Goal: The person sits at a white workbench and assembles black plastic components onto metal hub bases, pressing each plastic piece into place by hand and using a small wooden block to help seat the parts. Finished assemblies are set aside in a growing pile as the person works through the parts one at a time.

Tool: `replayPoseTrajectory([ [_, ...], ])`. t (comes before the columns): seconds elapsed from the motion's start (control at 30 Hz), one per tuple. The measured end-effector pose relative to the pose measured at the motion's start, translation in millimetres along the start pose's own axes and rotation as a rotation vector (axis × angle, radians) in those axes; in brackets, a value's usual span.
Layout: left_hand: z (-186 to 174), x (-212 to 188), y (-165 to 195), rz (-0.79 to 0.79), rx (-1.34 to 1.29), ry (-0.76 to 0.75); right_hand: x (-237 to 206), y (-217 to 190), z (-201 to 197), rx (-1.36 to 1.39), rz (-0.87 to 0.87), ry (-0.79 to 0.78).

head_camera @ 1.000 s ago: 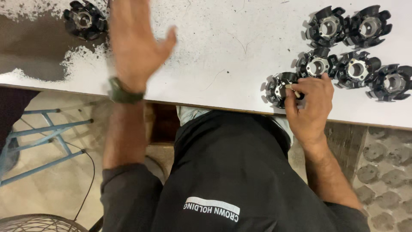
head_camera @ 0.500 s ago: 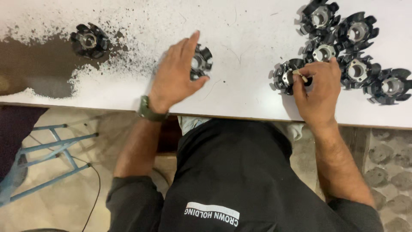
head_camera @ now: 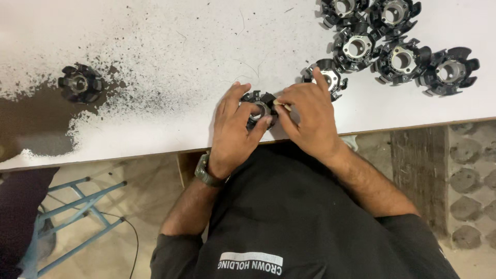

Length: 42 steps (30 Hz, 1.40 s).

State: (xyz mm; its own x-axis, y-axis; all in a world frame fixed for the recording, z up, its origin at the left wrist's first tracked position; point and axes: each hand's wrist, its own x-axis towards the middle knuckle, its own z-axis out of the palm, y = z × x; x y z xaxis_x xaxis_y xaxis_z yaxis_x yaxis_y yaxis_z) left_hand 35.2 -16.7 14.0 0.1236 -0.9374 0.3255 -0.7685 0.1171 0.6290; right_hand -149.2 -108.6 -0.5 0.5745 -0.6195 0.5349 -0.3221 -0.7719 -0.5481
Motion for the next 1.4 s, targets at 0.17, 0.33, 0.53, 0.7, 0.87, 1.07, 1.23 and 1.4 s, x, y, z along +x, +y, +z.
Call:
replayPoseTrajectory([
  [0.17,-28.3,0.1,-6.8,-0.006,0.049,0.000,11.1,-3.8,5.0,-0.047,0.031,-0.103],
  [0.33,-57.7,-7.6,2.0,0.077,0.208,-0.032,3.9,-1.9,8.3,-0.059,0.050,-0.096],
  [0.53,-31.0,10.1,13.8,0.257,0.149,-0.039,-2.6,-6.5,7.3,0.028,0.047,-0.034],
  [0.7,-4.7,13.9,-0.7,0.008,0.073,-0.039,-8.1,-6.4,9.3,0.016,0.020,-0.052],
  [0.87,6.4,0.8,-10.8,-0.005,0.053,0.064,-9.1,-7.6,12.9,-0.042,-0.008,-0.059],
  [1.07,4.7,3.1,-14.5,-0.019,-0.051,0.093,-3.9,-11.4,12.0,-0.061,-0.021,-0.041],
  [1.23,2.6,3.4,-8.5,0.008,-0.022,0.041,3.7,-12.0,5.8,-0.005,0.044,-0.104],
  [1.4,8.5,6.9,-7.0,-0.033,-0.023,0.055,7.7,-14.6,4.7,0.007,0.047,-0.115],
])
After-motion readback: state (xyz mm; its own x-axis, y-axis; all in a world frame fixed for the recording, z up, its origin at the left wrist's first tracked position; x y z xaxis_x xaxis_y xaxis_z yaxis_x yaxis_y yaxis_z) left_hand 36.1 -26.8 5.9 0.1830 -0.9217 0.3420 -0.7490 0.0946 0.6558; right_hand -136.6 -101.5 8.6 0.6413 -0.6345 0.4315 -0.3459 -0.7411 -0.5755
